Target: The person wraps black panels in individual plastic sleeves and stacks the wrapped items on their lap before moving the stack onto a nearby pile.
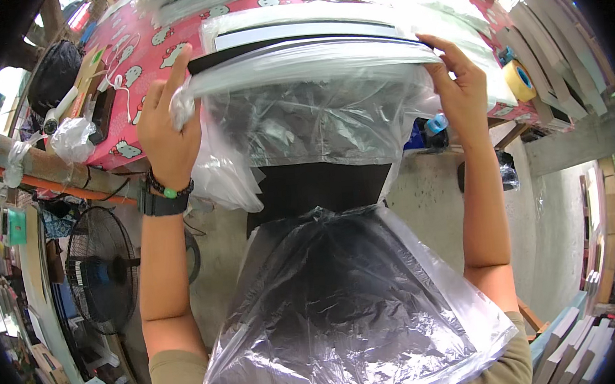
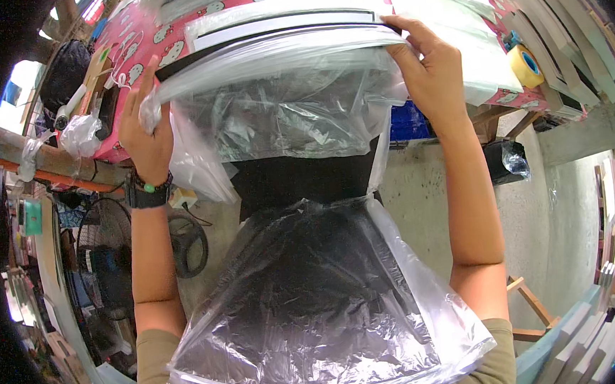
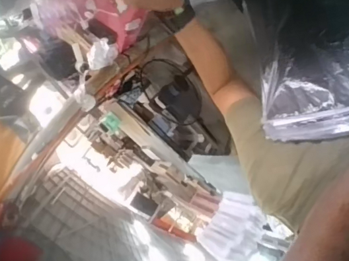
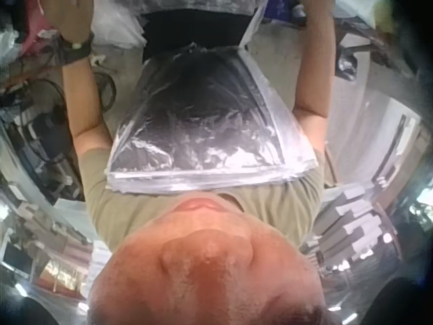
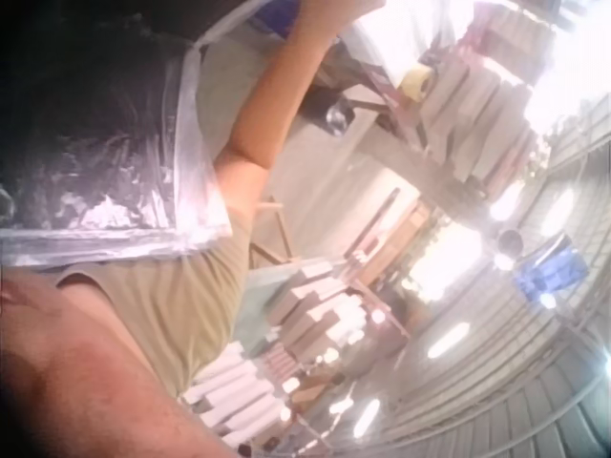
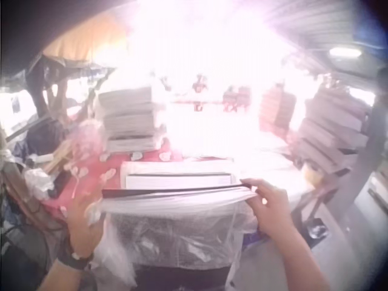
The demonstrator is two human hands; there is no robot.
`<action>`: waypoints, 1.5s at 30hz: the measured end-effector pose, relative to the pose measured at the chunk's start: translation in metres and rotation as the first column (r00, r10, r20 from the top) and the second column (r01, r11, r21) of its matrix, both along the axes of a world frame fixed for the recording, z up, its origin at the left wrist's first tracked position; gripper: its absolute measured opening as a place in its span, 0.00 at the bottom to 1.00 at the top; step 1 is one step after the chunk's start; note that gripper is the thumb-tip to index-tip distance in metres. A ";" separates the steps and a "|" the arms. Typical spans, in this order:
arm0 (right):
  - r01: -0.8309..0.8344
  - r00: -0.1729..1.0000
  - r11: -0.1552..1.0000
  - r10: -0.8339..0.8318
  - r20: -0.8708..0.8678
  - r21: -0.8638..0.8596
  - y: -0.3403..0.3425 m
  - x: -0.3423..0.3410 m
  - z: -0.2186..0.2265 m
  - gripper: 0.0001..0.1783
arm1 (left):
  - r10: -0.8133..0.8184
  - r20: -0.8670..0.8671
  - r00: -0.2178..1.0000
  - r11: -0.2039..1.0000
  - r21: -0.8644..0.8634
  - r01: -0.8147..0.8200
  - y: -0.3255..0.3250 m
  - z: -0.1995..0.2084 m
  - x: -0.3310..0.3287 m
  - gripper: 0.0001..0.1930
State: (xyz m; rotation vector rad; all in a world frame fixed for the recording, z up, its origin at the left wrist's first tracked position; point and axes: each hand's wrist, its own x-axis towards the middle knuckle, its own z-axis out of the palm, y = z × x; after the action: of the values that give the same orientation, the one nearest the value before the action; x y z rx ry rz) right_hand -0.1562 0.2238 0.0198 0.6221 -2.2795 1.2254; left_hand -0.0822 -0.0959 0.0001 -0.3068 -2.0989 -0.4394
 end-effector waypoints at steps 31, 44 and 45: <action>0.221 0.270 0.556 0.754 0.598 -0.801 0.057 0.096 -0.172 0.06 | -0.845 0.308 0.437 0.052 0.861 -0.506 -0.008 -0.118 0.102 0.06; 0.111 0.796 0.981 -0.183 0.578 0.157 0.042 0.108 -0.293 0.12 | -0.700 0.638 0.321 0.486 0.754 -0.441 -0.015 -0.213 0.127 0.19; 0.147 0.819 0.968 -0.234 0.524 0.203 0.038 0.110 -0.288 0.12 | -0.752 0.574 0.325 0.410 0.792 -0.452 -0.017 -0.219 0.126 0.20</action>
State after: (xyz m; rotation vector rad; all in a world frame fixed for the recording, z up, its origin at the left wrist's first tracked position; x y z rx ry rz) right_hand -0.0460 0.2620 -0.2680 0.0743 -2.8445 1.2477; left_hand 0.0441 -0.1128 -0.2190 0.5885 -2.3904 -2.4135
